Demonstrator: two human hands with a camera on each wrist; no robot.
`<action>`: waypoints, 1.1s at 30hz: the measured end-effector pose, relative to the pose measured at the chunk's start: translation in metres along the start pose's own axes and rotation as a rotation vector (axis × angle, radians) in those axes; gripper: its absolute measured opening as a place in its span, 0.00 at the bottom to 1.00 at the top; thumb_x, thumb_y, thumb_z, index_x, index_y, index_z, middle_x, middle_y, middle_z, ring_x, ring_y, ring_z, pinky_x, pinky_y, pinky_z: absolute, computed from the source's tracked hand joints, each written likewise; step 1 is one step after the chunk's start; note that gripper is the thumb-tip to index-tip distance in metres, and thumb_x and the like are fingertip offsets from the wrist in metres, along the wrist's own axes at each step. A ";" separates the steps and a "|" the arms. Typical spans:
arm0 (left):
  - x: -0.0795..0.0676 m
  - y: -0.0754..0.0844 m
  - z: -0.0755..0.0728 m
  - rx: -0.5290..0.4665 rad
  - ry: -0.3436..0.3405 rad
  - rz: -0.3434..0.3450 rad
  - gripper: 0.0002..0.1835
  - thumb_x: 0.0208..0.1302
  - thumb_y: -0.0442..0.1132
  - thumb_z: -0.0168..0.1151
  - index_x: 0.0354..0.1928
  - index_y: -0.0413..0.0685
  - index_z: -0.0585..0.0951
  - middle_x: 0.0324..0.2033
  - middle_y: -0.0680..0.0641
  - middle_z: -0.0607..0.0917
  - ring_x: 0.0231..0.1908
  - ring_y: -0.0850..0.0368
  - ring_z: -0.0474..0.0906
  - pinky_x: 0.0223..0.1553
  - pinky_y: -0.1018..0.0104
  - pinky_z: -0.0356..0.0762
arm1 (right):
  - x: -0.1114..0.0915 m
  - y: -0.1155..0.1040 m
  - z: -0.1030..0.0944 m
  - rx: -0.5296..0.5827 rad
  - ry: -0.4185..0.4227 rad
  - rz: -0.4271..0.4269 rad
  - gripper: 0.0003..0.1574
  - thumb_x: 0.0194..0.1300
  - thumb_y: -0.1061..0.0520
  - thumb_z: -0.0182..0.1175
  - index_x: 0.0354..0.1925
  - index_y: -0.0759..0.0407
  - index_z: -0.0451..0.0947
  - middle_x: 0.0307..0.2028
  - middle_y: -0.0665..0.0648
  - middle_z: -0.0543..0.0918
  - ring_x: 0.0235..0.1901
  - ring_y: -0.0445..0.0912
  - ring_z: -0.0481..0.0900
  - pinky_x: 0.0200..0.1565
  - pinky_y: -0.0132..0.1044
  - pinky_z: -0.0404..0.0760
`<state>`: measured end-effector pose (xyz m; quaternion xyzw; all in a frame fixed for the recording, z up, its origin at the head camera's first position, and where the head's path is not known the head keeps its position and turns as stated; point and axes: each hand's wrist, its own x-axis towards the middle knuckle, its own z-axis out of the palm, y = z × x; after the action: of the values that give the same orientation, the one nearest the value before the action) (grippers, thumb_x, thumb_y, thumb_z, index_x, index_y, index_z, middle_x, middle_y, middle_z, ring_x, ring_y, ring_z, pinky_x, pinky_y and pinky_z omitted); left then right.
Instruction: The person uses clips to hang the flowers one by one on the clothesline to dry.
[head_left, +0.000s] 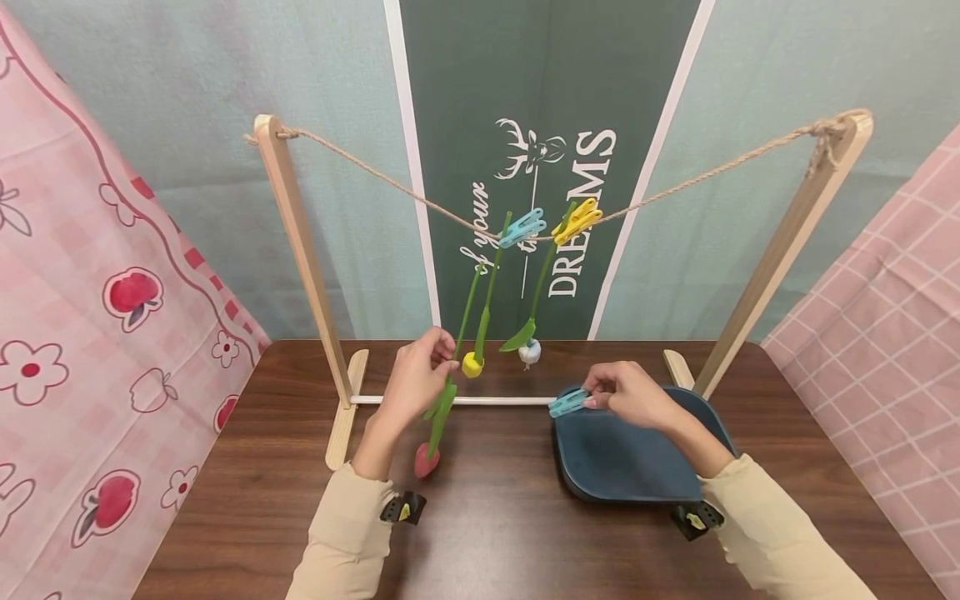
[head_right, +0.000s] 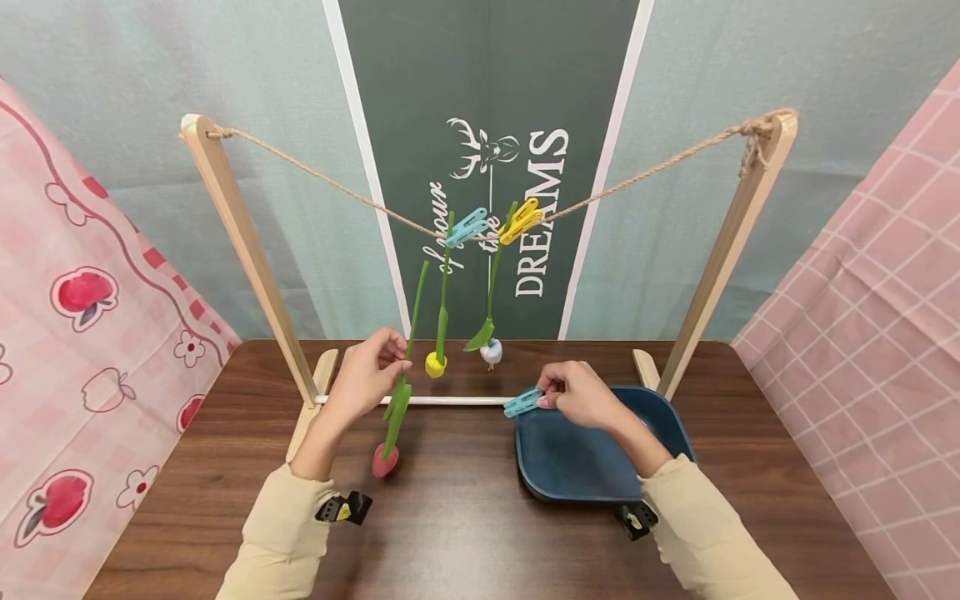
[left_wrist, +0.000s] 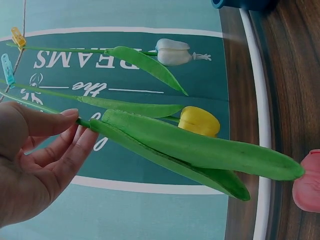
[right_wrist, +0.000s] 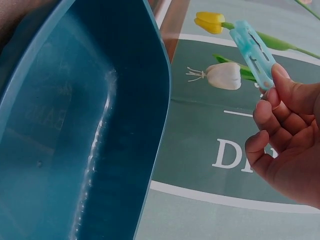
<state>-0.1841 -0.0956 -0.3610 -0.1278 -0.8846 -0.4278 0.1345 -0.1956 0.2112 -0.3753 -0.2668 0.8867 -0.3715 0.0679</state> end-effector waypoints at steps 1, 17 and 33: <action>0.000 0.000 0.000 -0.003 0.001 0.001 0.11 0.50 0.24 0.64 0.33 0.41 0.74 0.26 0.48 0.78 0.29 0.56 0.77 0.34 0.64 0.75 | 0.000 0.000 0.000 0.000 0.000 0.001 0.08 0.52 0.72 0.61 0.26 0.61 0.77 0.18 0.49 0.73 0.17 0.39 0.68 0.19 0.31 0.67; 0.002 0.002 -0.002 -0.017 0.017 0.010 0.11 0.51 0.23 0.63 0.32 0.42 0.73 0.25 0.47 0.79 0.27 0.56 0.77 0.31 0.64 0.75 | 0.003 -0.004 -0.004 0.003 -0.001 -0.004 0.06 0.53 0.70 0.61 0.26 0.61 0.77 0.19 0.50 0.75 0.16 0.39 0.69 0.18 0.32 0.69; 0.007 0.004 -0.002 -0.024 0.037 0.014 0.10 0.51 0.23 0.63 0.33 0.40 0.74 0.26 0.46 0.79 0.28 0.55 0.78 0.32 0.63 0.76 | 0.013 -0.017 -0.010 -0.031 0.025 -0.029 0.07 0.52 0.70 0.62 0.26 0.61 0.78 0.19 0.49 0.75 0.18 0.40 0.70 0.22 0.33 0.70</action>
<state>-0.1895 -0.0945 -0.3544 -0.1278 -0.8757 -0.4399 0.1524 -0.2029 0.2005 -0.3559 -0.2758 0.8892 -0.3619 0.0474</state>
